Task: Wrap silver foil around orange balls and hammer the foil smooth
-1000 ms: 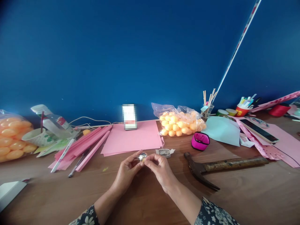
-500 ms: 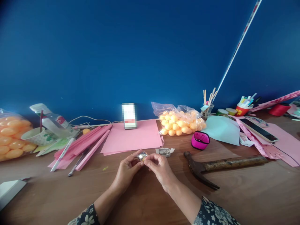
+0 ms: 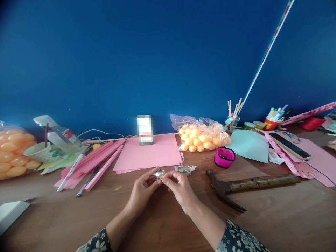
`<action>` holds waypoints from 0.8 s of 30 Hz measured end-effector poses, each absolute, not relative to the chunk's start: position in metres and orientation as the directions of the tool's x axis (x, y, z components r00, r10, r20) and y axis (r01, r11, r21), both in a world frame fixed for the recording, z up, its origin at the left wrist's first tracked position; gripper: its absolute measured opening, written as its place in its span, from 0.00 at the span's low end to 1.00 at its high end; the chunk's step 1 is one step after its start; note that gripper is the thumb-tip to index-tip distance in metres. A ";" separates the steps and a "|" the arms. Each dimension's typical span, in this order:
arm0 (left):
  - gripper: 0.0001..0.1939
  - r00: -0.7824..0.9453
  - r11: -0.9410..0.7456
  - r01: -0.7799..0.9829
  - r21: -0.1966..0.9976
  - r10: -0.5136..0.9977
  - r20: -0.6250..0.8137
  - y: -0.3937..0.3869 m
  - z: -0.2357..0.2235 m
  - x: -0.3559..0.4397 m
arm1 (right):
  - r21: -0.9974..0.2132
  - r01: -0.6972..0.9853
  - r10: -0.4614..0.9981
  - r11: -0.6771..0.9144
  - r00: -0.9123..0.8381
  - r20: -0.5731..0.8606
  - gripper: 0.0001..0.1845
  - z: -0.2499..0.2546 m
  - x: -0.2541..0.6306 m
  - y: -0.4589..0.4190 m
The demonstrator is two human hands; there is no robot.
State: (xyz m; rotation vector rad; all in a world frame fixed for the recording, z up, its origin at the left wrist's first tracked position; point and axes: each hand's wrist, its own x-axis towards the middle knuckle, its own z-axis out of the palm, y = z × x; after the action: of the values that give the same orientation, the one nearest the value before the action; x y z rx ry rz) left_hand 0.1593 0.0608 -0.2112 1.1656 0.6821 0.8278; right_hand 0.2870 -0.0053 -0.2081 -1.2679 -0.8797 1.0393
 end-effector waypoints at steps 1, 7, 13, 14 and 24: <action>0.26 0.535 0.165 -0.200 0.966 0.844 -0.034 0.061 -0.212 0.159 | -0.992 -0.122 0.949 -0.002 0.312 -0.041 0.09 -0.208 0.287 -0.005; 0.26 0.531 0.140 -0.190 0.972 0.847 -0.018 0.061 -0.213 0.159 | -0.992 -0.120 0.946 -0.027 0.316 -0.064 0.10 -0.209 0.286 -0.007; 0.25 0.529 0.151 -0.200 0.968 0.848 -0.023 0.061 -0.211 0.159 | -0.989 -0.146 0.950 -0.034 0.302 -0.077 0.11 -0.210 0.286 -0.007; 0.25 0.527 0.151 -0.203 0.968 0.849 -0.022 0.061 -0.211 0.159 | -0.989 -0.146 0.951 -0.032 0.301 -0.075 0.11 -0.210 0.286 -0.007; 0.25 0.526 0.159 -0.210 0.965 0.850 -0.026 0.061 -0.212 0.159 | -0.988 -0.149 0.945 -0.027 0.319 -0.074 0.12 -0.207 0.285 -0.006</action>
State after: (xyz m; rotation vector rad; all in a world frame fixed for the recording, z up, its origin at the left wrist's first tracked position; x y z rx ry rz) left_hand 0.1591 0.0609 -0.2124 1.1712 0.6791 0.8472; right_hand 0.2852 -0.0061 -0.2075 -1.2789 -0.8386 1.0638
